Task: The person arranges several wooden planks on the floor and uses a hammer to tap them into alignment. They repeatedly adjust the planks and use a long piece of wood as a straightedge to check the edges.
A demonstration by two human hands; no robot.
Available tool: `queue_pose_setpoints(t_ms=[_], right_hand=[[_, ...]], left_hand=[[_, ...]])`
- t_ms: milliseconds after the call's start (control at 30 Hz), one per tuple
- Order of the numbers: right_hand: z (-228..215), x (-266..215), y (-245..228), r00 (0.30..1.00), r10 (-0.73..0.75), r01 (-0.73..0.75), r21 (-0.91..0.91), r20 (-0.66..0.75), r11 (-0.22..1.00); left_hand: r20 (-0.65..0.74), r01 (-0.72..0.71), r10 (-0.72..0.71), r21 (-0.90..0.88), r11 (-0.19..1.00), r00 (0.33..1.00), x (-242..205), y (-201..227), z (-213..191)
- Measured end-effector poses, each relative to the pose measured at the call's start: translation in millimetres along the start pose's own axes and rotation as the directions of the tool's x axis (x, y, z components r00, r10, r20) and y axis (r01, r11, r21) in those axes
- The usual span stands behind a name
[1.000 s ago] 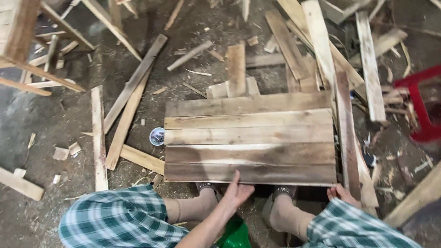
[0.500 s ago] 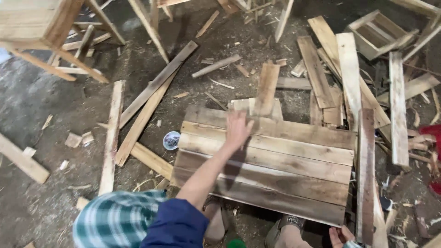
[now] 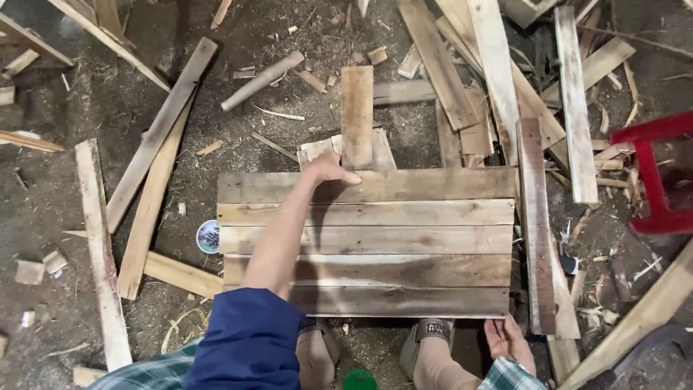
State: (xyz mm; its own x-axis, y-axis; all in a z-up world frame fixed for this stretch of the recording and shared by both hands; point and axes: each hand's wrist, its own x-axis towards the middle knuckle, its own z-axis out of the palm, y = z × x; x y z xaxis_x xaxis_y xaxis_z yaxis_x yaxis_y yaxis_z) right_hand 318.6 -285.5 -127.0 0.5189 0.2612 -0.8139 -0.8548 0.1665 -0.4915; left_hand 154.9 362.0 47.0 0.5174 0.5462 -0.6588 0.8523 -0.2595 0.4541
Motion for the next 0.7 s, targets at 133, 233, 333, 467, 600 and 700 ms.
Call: queue_pose_setpoints(t_ms=[133, 233, 333, 467, 600, 700], right_hand=[[-4, -3, 3, 0.995, -0.052, 0.045, 0.086, 0.084, 0.995], [13, -5, 0, 0.989, -0.074, 0.067, 0.052, 0.126, 0.996], [51, -18, -3, 0.937, -0.130, 0.102, 0.102, 0.326, 0.990], [148, -42, -12, 0.981, -0.073, 0.066, 0.041, 0.182, 0.997], [229, -18, -6, 0.984, 0.037, -0.037, -0.003, 0.176, 0.999], [300, -28, -9, 0.980, 0.004, 0.026, -0.148, 0.201, 0.989]], left_hand=[[-0.029, 0.076, -0.082, -0.174, 0.982, 0.996, -33, 22, -6], [-0.048, 0.052, -0.058, -0.121, 0.991, 0.997, -71, 33, -29], [-0.068, -0.025, 0.020, -0.083, 0.996, 0.997, -124, 45, -65], [-0.225, 0.073, -0.069, 0.011, 0.997, 0.972, -175, 32, -115], [-0.493, 0.094, -0.063, 0.039, 0.995, 0.868, -233, 8, -163], [-0.594, 0.089, -0.053, 0.031, 0.996, 0.803, -287, 4, -185]])
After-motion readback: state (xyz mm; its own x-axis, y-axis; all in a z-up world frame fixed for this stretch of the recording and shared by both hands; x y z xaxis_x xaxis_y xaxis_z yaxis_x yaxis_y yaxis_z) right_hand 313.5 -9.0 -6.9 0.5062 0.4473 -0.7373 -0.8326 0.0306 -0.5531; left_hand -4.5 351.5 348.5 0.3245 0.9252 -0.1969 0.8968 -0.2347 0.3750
